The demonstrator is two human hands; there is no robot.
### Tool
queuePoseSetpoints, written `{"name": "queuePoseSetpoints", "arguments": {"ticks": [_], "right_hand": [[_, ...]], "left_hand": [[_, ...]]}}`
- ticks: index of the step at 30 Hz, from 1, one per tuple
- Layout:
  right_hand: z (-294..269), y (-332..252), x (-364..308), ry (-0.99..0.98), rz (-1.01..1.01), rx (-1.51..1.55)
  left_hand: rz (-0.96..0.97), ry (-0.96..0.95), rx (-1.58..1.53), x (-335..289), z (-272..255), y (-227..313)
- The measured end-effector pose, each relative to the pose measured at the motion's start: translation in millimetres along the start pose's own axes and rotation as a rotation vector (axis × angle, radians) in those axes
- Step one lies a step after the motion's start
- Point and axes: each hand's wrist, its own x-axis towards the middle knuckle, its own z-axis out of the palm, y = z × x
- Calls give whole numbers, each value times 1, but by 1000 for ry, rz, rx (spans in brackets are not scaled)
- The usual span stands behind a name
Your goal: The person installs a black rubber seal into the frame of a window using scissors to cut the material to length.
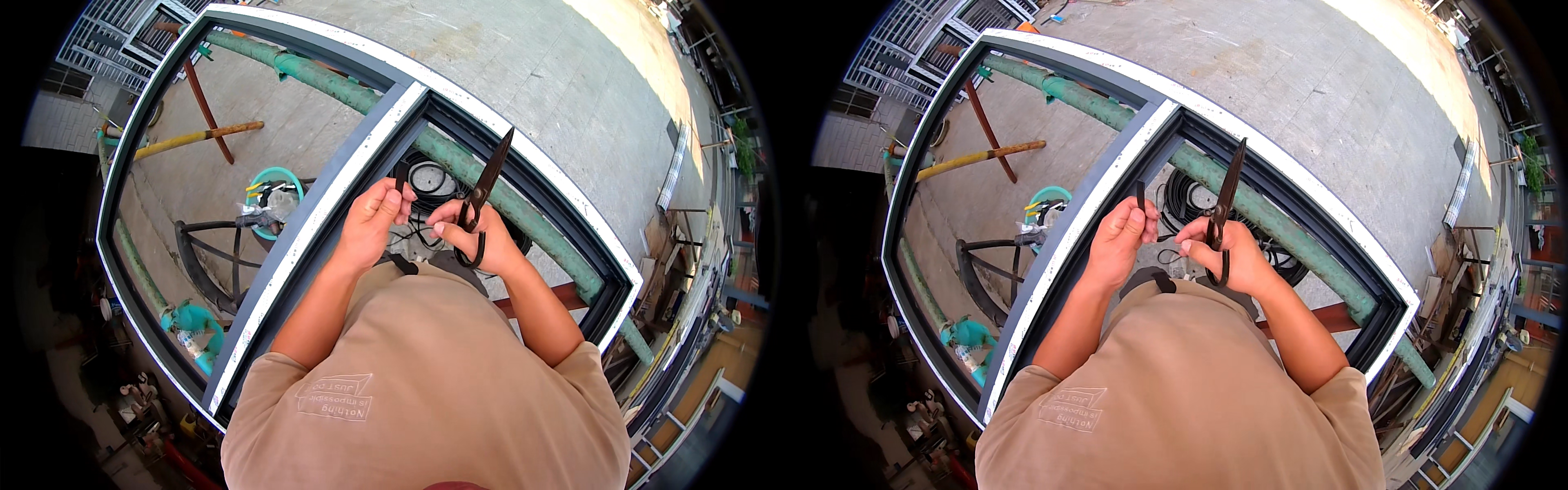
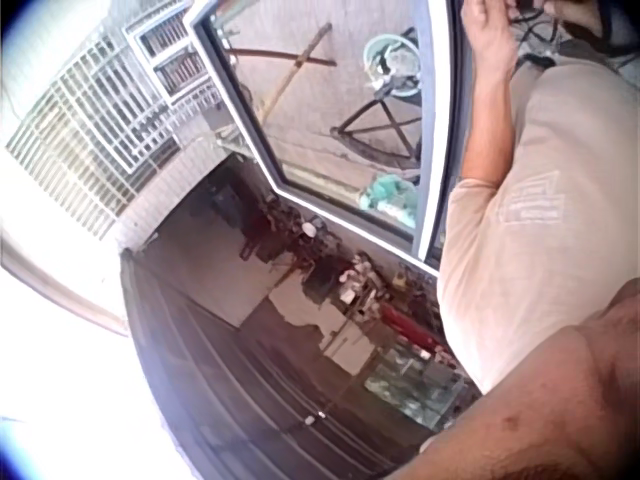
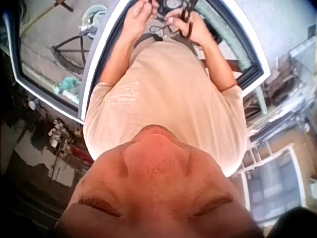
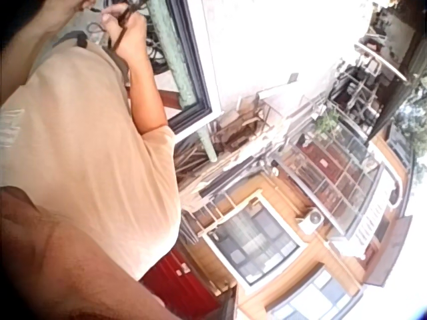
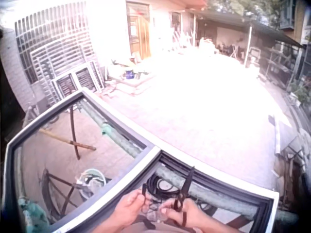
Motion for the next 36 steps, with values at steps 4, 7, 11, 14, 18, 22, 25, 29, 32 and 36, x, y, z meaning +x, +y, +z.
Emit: {"name": "queuePoseSetpoints", "arguments": {"ticks": [4, 7, 11, 14, 18, 22, 25, 29, 32, 36], "right_hand": [[7, -4, 4, 115, 13, 19], [3, -1, 5, 136, 19, 26], [-8, -6, 8, 132, -10, 23], [-17, -12, 16, 112, -72, 16], [-21, -13, 30, 56, -141, 66], [-21, -18, 38, -13, -215, 63], [-23, -24, 39, -56, -213, 59], [-22, -19, 42, -63, -249, 112], [-24, -21, 44, -83, -191, 99], [-16, -18, 52, -68, -219, 100]], "left_hand": [[-47, -36, -51, 4, -4, -2], [-61, -33, -186, 6, 3, 4], [10, -66, -405, 11, 8, 2], [10, -51, -458, 12, 11, -3], [21, 20, -521, 8, 24, -1], [80, 15, -565, 3, 30, -7], [116, 36, -539, -1, 40, -8], [142, 66, -499, -3, 45, -8], [130, 89, -497, -2, 44, -4], [114, 136, -484, -1, 37, 2]]}}
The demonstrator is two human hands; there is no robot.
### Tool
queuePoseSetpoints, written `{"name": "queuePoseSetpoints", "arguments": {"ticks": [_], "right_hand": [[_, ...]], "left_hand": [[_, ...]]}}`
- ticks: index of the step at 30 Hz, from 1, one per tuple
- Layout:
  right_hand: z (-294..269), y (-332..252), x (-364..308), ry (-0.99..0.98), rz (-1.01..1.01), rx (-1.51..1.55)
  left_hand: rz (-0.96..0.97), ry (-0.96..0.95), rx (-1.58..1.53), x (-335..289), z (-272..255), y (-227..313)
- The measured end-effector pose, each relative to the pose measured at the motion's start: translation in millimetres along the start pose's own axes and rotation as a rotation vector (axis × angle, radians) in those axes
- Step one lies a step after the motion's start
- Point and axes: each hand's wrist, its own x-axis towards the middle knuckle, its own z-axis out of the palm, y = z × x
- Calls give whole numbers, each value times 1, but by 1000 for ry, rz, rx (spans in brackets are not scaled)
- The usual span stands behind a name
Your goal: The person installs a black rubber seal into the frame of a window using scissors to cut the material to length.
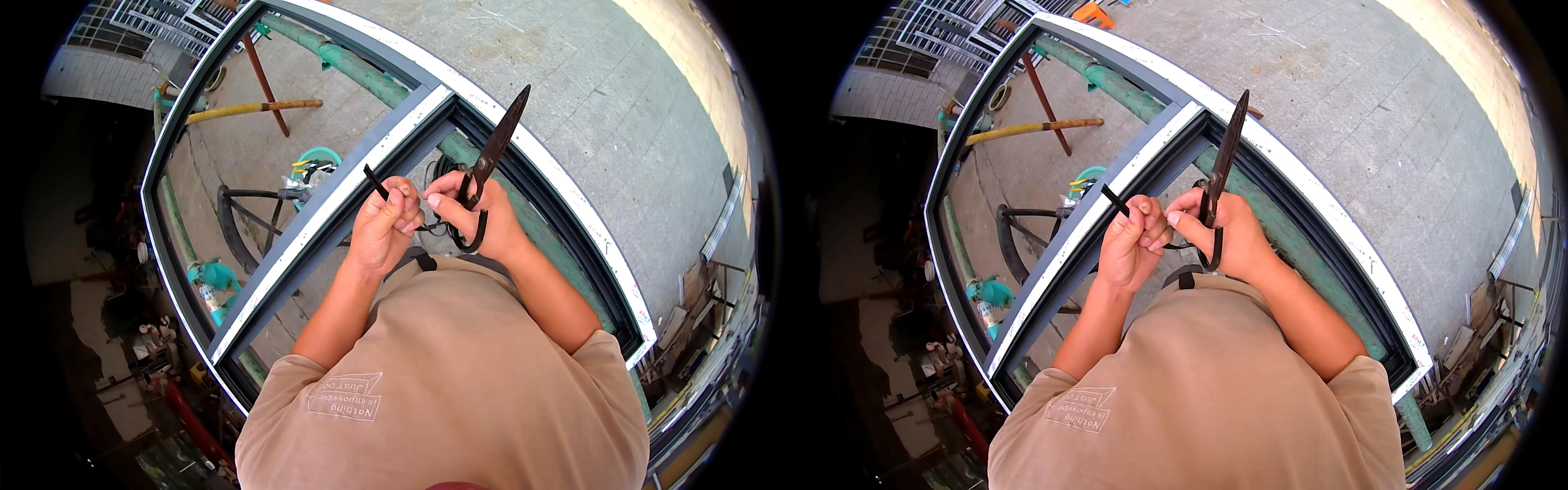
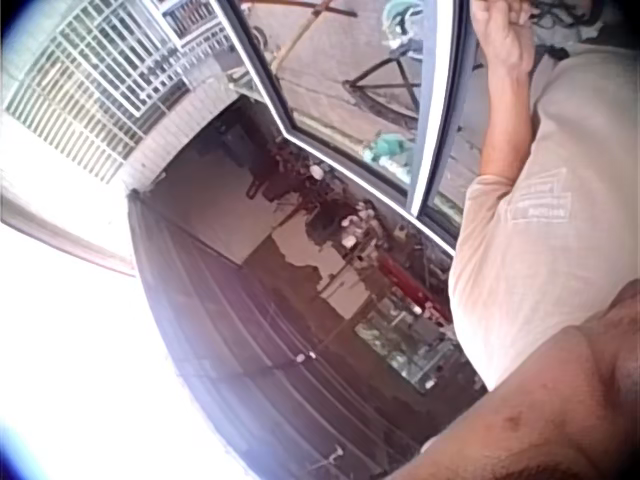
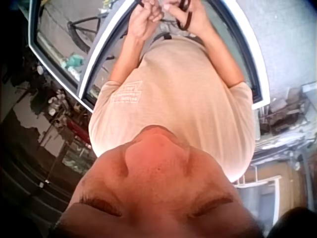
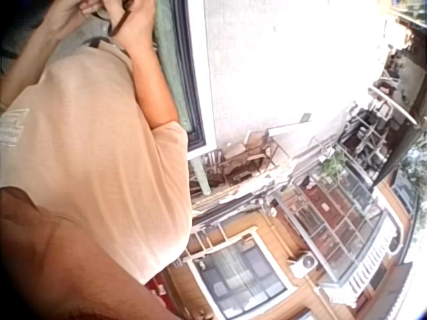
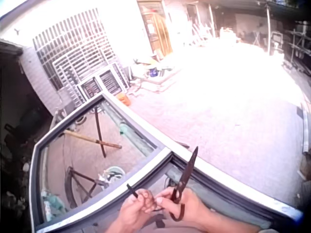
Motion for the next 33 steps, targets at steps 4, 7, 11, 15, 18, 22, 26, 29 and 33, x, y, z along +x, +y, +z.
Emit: {"name": "queuePoseSetpoints", "arguments": {"ticks": [4, 7, 11, 15, 18, 22, 26, 29, 33], "right_hand": [[9, 2, 10, 13, 26, 39], [13, 2, 13, 9, 64, -7], [18, 2, 16, 27, 87, -13], [19, 9, 15, 67, 124, 21], [17, 9, 13, 78, 126, -3], [13, 10, 7, 98, 129, -3], [6, 12, 1, 93, 111, 2], [1, 14, -3, 86, 119, 9], [-5, 12, -7, 85, 108, -12]], "left_hand": [[-70, 56, -29, 7, -5, 17], [-98, 23, -9, 14, -8, 26], [-109, 36, -8, 18, -13, 31], [-128, 53, 7, 20, -13, 31], [-129, 40, -31, 21, -14, 27], [-128, 57, 25, 21, -5, 23], [-113, 51, 16, 20, -2, 14], [-120, 54, 29, 20, 1, 8], [-117, 50, 33, 18, 6, 2]]}}
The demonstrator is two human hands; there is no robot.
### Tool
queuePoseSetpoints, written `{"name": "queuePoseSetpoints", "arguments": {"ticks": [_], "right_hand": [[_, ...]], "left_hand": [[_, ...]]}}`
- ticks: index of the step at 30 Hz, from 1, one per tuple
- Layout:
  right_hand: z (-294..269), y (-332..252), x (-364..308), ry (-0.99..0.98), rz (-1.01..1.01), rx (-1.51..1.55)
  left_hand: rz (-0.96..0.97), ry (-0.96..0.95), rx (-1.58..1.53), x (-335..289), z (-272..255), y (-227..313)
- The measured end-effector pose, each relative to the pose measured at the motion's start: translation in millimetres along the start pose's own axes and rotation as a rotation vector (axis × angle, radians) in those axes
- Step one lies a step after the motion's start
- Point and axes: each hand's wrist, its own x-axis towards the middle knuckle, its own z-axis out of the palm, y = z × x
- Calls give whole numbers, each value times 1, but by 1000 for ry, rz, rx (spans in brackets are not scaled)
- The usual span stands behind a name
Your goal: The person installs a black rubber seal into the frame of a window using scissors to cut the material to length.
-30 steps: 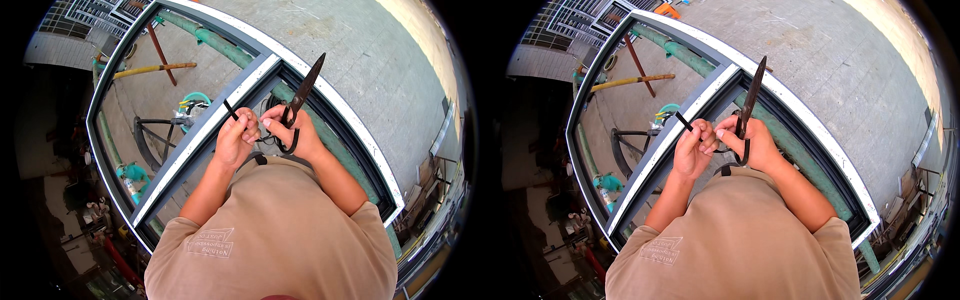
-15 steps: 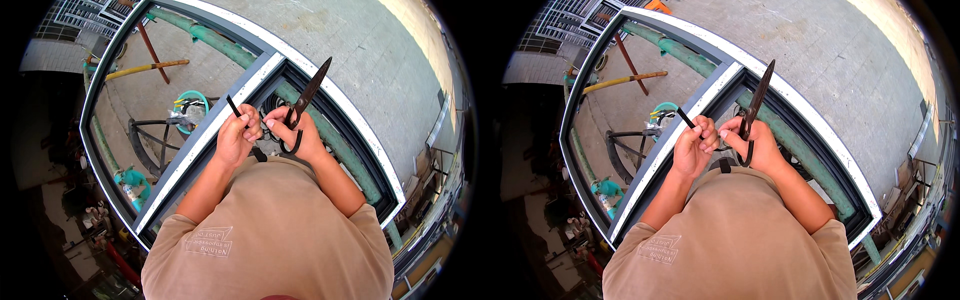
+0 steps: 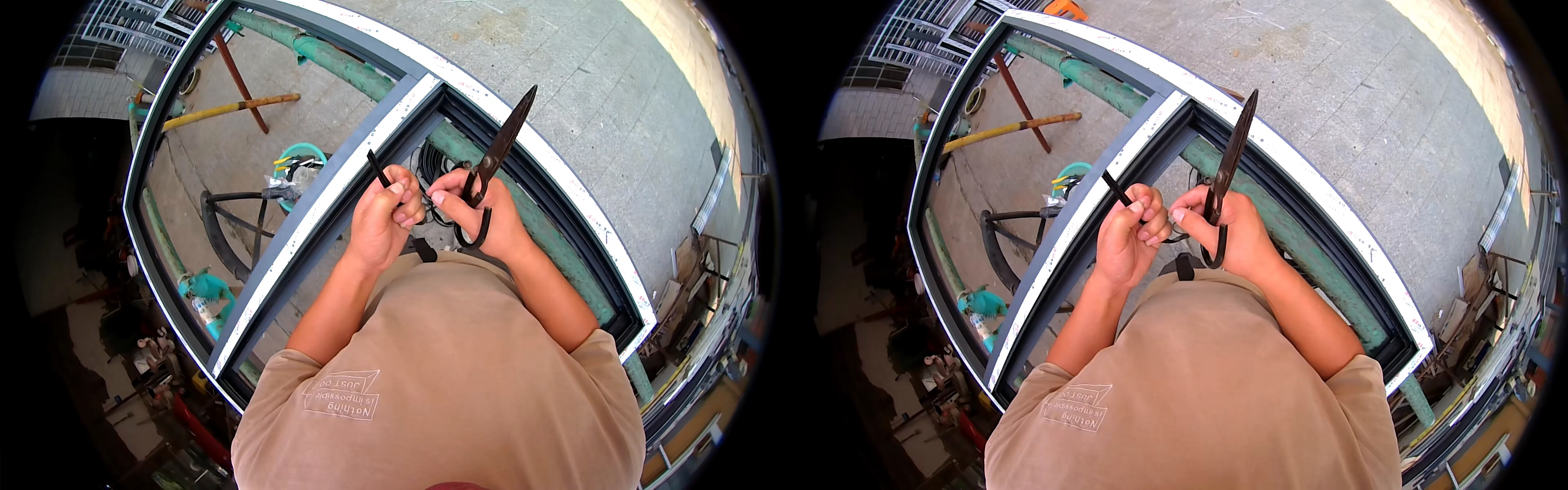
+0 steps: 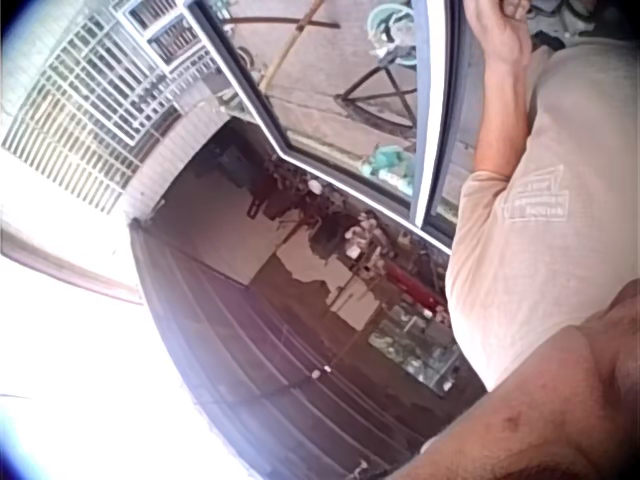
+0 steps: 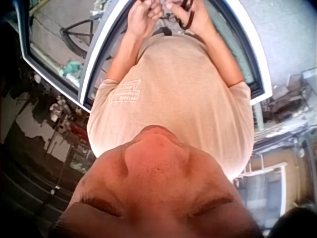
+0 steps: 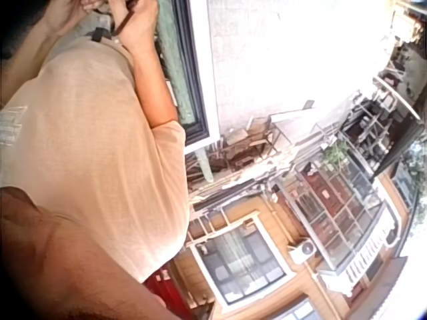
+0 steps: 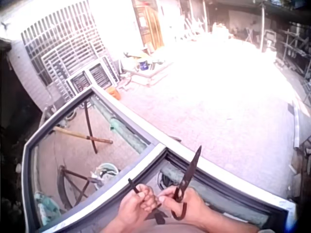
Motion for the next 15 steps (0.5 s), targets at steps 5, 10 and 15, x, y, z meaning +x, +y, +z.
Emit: {"name": "queuePoseSetpoints", "arguments": {"ticks": [5, 10, 15], "right_hand": [[-4, 2, -3, -8, -13, -16], [-6, 1, -4, -12, -31, -17], [-4, 2, -4, 3, -40, 72]], "left_hand": [[32, 89, 180, -2, 4, -10], [-4, 125, 238, -3, 7, -14], [-102, 113, 144, -1, 7, -4]]}}
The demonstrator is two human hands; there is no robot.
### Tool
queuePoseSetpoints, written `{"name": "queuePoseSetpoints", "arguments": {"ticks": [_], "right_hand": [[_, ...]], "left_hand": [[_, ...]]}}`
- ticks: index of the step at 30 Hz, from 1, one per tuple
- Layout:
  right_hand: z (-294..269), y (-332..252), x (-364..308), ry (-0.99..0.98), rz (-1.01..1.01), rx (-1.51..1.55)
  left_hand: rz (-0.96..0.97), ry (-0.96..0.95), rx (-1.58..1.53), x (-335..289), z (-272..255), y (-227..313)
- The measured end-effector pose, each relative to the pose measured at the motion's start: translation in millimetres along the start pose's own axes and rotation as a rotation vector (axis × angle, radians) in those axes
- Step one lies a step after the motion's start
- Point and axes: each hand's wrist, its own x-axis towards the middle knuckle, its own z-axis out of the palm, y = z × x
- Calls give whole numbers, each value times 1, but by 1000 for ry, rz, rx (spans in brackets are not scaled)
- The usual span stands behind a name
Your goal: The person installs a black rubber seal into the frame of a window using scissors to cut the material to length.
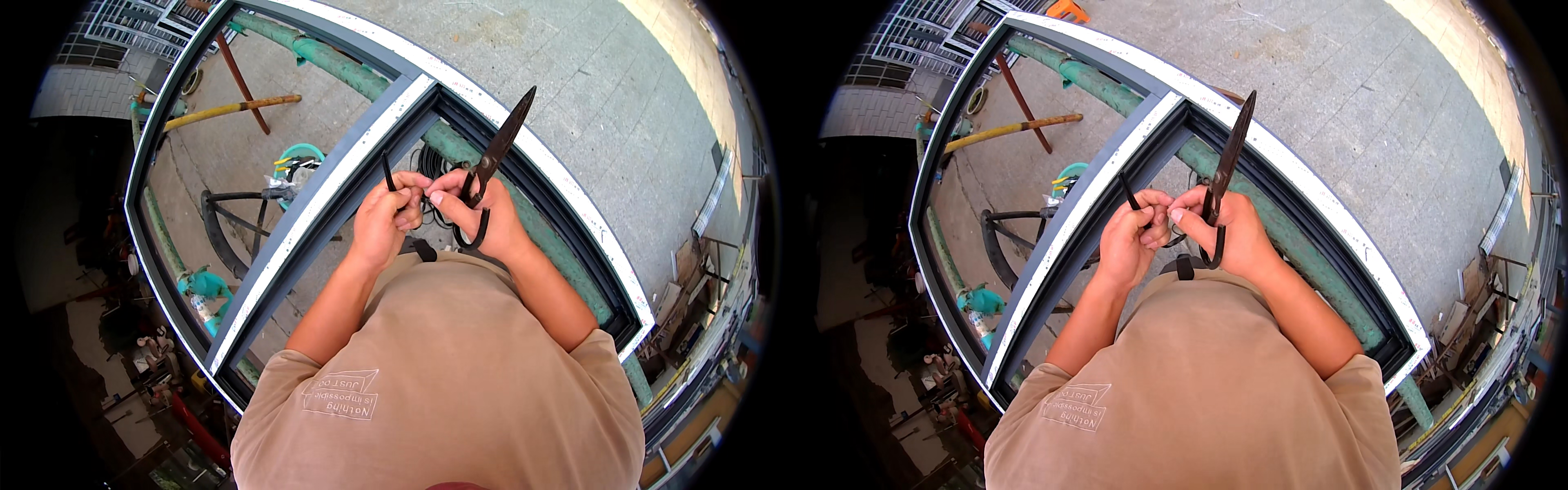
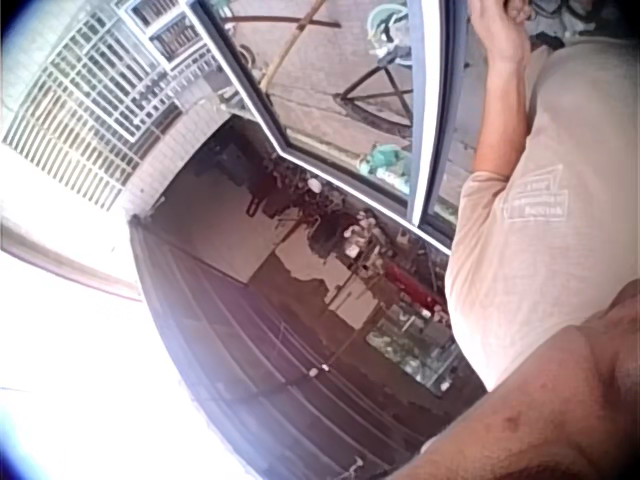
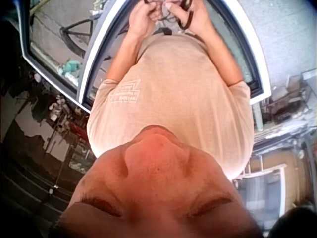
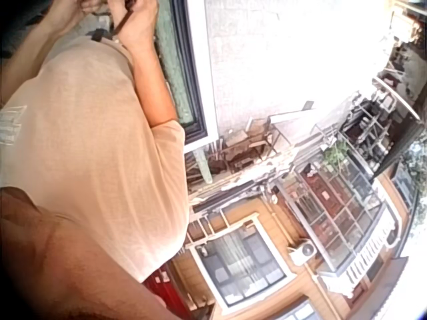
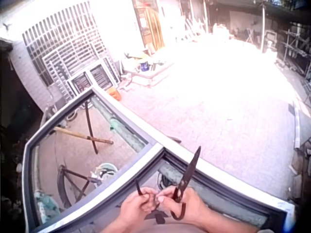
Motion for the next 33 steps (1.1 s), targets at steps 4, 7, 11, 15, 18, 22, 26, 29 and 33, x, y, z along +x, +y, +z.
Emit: {"name": "queuePoseSetpoints", "arguments": {"ticks": [4, 7, 11, 15, 18, 22, 26, 29, 33], "right_hand": [[-2, 0, 0, -9, 8, -107], [0, -2, 0, -5, 18, -92], [1, -3, 0, -4, 10, -106], [6, -3, 1, 22, -59, -130], [8, -5, 1, 13, -24, -130], [12, -2, 1, -2, -24, -123], [16, 0, 1, -2, -65, -86], [16, -5, 0, -13, -13, -107], [19, -6, -3, -14, -38, -108]], "left_hand": [[-13, -3, -22, 1, -15, -5], [-12, 29, 34, -1, -13, -5], [12, 48, 72, -1, -20, -8], [57, 23, 117, -1, -26, -9], [95, 34, 168, -4, -22, -6], [112, 60, 234, -8, -13, 1], [97, 63, 220, -13, -3, 8], [67, -23, 104, -12, -20, 3], [80, 17, 133, -15, -20, -1]]}}
